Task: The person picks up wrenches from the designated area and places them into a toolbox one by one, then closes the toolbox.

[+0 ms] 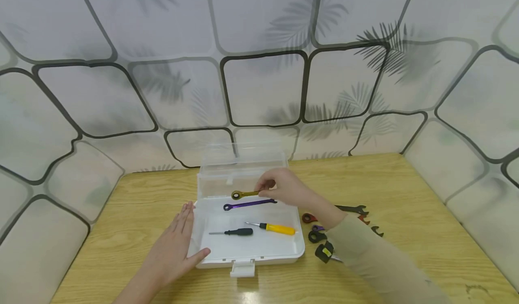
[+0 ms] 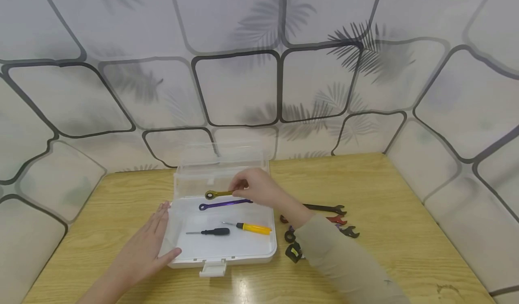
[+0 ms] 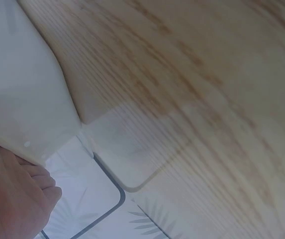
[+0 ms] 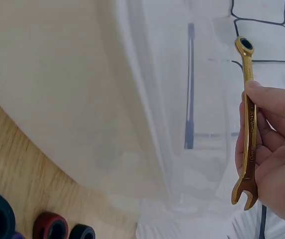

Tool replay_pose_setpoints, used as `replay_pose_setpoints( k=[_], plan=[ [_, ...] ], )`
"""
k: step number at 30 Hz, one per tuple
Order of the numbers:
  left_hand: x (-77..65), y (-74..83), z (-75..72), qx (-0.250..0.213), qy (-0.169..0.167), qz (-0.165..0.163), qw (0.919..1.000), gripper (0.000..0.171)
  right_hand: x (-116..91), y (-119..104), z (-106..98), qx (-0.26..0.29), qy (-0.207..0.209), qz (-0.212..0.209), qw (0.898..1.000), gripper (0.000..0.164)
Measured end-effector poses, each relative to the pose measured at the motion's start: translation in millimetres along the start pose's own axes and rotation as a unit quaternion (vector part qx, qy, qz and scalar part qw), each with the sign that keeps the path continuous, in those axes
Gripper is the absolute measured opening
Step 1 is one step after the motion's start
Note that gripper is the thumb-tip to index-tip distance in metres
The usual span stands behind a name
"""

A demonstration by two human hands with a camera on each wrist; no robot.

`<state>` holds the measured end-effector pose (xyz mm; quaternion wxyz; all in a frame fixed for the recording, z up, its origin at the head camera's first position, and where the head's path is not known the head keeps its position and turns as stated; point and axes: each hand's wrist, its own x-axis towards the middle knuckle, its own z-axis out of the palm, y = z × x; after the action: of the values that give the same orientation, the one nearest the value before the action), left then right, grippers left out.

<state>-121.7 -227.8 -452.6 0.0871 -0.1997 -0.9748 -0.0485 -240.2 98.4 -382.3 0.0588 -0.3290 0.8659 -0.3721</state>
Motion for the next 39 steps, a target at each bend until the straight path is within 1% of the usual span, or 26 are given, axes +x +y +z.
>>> replay_pose_setpoints(
  k=[3,10,15,22,25,33,39],
  plan=[
    [0.4,-0.2,-0.1,0.002,-0.002,0.0,1.0,0.107,3,-2,6,0.003,-0.007,0.013,1.0,0.008],
    [-0.2,-0.5,0.4,-0.001,0.005,0.0,1.0,0.106,9,-8,21,-0.005,-0.022,0.028,0.999,0.01],
    [-0.1,-0.8,0.3,0.001,0.003,0.0,1.0,0.106,14,-9,30,-0.005,-0.02,0.043,0.999,0.009],
    [-0.3,-1.2,1.5,0.004,0.006,0.003,1.0,0.106,15,-3,40,0.002,-0.005,0.043,0.999,0.008],
    [-0.6,-1.0,1.3,0.005,0.01,0.006,0.9999,0.106,15,-1,43,0.008,0.003,0.045,0.999,0.009],
    [-1.3,-0.3,0.4,-0.005,0.01,0.004,0.9999,0.106,17,2,45,0.011,0.013,0.062,0.998,0.011],
    [-0.7,-0.3,0.2,0.0,0.009,0.006,0.9999,0.107,15,-1,42,0.02,0.02,0.059,0.998,0.01]
  ],
)
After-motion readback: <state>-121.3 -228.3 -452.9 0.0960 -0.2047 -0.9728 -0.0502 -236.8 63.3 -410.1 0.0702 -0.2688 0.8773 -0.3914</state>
